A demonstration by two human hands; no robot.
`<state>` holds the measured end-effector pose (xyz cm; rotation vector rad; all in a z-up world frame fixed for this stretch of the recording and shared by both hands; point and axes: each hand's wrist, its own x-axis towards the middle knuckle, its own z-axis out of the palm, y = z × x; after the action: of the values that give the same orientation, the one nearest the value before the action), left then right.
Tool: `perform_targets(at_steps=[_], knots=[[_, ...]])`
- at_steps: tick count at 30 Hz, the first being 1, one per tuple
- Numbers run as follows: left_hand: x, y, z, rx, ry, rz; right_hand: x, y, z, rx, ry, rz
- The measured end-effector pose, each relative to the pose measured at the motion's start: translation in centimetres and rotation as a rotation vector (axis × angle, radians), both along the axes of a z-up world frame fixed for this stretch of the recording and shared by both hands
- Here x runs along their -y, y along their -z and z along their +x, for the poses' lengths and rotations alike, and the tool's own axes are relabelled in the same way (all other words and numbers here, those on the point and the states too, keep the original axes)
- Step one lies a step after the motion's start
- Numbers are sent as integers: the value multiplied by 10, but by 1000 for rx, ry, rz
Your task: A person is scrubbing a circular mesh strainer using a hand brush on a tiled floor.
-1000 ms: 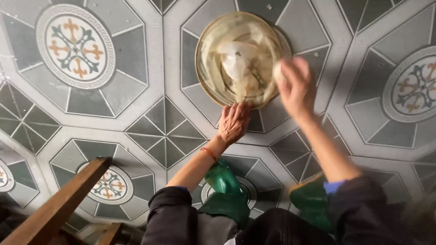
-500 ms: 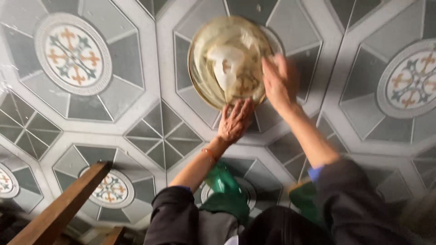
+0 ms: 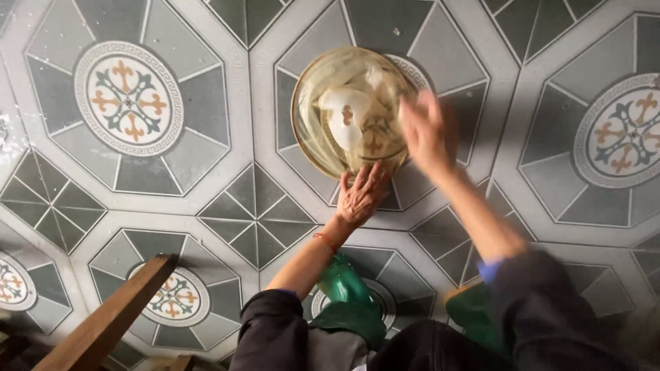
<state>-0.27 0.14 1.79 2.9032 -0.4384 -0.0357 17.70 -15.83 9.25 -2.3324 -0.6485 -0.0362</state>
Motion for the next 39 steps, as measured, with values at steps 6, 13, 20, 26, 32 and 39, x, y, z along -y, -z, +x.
perform_targets(at_steps=[6,13,20,26,32,39], knots=[[17,83,-5,51,-77,-19,-5,74,-35,47,-89,58],[-7,-34,55,296,-104,-412,10,110,52,142,-51,-59],[-18,4,22,112,45,-293,18,98,-17,259,-78,-100],[-20,0,18,64,64,-388,21,131,62,214,21,-32],[-19,-4,15,84,58,-270,23,116,-36,374,-50,-2],[-22,17,22,206,99,26,22,171,119,248,27,-33]])
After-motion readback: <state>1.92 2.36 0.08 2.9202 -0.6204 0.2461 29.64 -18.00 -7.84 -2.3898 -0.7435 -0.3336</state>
